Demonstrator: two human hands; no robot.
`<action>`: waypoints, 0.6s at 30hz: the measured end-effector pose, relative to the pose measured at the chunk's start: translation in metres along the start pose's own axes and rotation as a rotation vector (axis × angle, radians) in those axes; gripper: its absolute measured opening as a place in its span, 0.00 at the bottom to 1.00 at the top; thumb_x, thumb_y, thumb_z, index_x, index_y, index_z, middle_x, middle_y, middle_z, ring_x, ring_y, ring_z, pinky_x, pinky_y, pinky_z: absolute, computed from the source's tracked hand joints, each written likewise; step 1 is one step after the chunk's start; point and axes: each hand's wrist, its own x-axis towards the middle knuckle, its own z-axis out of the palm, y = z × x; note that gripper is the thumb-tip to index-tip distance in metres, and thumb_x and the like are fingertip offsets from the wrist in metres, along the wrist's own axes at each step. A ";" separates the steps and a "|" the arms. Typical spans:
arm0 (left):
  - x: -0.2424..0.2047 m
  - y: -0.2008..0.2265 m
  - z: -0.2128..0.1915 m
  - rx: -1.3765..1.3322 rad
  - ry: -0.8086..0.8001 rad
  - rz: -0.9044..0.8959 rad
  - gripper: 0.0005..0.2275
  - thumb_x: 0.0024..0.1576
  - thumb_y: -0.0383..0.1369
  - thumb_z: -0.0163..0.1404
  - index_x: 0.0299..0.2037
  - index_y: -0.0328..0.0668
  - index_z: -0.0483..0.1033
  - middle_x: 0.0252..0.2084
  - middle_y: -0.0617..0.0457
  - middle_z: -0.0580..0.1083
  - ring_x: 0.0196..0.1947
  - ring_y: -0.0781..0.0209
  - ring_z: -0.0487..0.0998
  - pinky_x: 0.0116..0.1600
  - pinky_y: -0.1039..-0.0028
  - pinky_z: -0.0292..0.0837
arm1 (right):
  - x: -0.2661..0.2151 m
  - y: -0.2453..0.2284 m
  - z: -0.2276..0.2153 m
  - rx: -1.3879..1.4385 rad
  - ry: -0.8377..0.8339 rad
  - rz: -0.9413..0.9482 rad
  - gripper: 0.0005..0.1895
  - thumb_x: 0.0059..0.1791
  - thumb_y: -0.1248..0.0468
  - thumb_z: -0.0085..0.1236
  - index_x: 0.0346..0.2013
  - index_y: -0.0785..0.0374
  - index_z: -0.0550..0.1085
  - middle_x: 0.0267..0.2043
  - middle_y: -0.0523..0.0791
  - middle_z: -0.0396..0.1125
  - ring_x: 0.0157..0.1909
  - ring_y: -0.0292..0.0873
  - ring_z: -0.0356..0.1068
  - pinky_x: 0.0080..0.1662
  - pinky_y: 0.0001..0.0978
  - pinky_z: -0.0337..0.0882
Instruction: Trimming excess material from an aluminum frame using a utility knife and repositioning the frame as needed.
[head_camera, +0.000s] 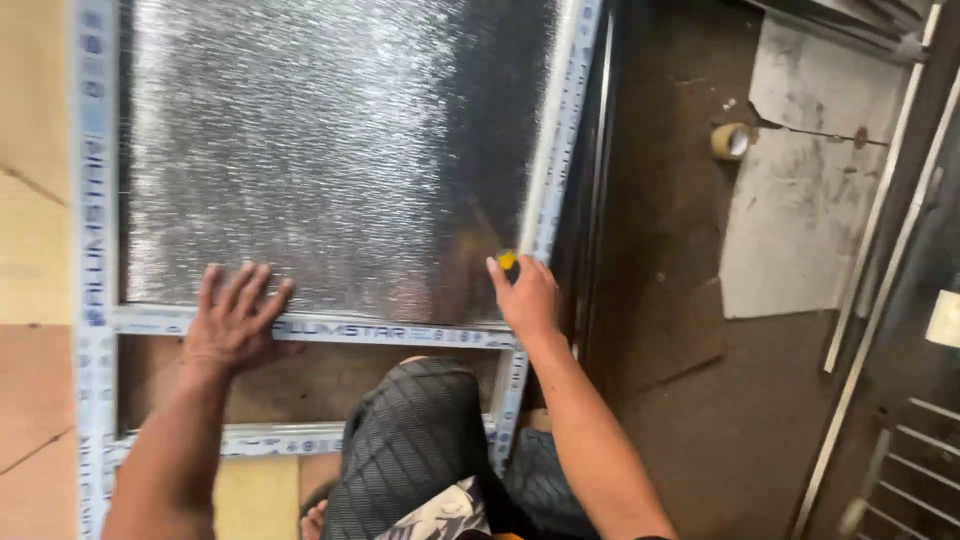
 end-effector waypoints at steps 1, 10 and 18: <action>-0.006 0.000 -0.005 0.058 0.132 0.006 0.51 0.31 0.73 0.52 0.68 0.62 0.68 0.66 0.41 0.72 0.65 0.41 0.73 0.73 0.34 0.56 | -0.002 -0.020 0.019 -0.038 0.103 -0.142 0.26 0.52 0.41 0.56 0.45 0.61 0.78 0.45 0.52 0.73 0.51 0.57 0.74 0.54 0.49 0.72; 0.008 0.002 -0.032 0.129 -0.240 -0.038 0.48 0.38 0.76 0.47 0.69 0.67 0.59 0.73 0.51 0.62 0.74 0.53 0.57 0.77 0.39 0.45 | -0.056 -0.076 0.081 -0.147 0.105 -0.686 0.35 0.54 0.46 0.53 0.72 0.58 0.63 0.76 0.55 0.53 0.76 0.61 0.49 0.70 0.67 0.48; -0.014 -0.007 0.022 0.039 -0.042 0.094 0.48 0.38 0.77 0.46 0.69 0.64 0.62 0.72 0.45 0.64 0.73 0.46 0.62 0.75 0.37 0.47 | -0.066 -0.037 0.112 -0.253 0.124 -0.501 0.37 0.52 0.42 0.54 0.71 0.54 0.64 0.75 0.52 0.55 0.76 0.59 0.51 0.67 0.70 0.51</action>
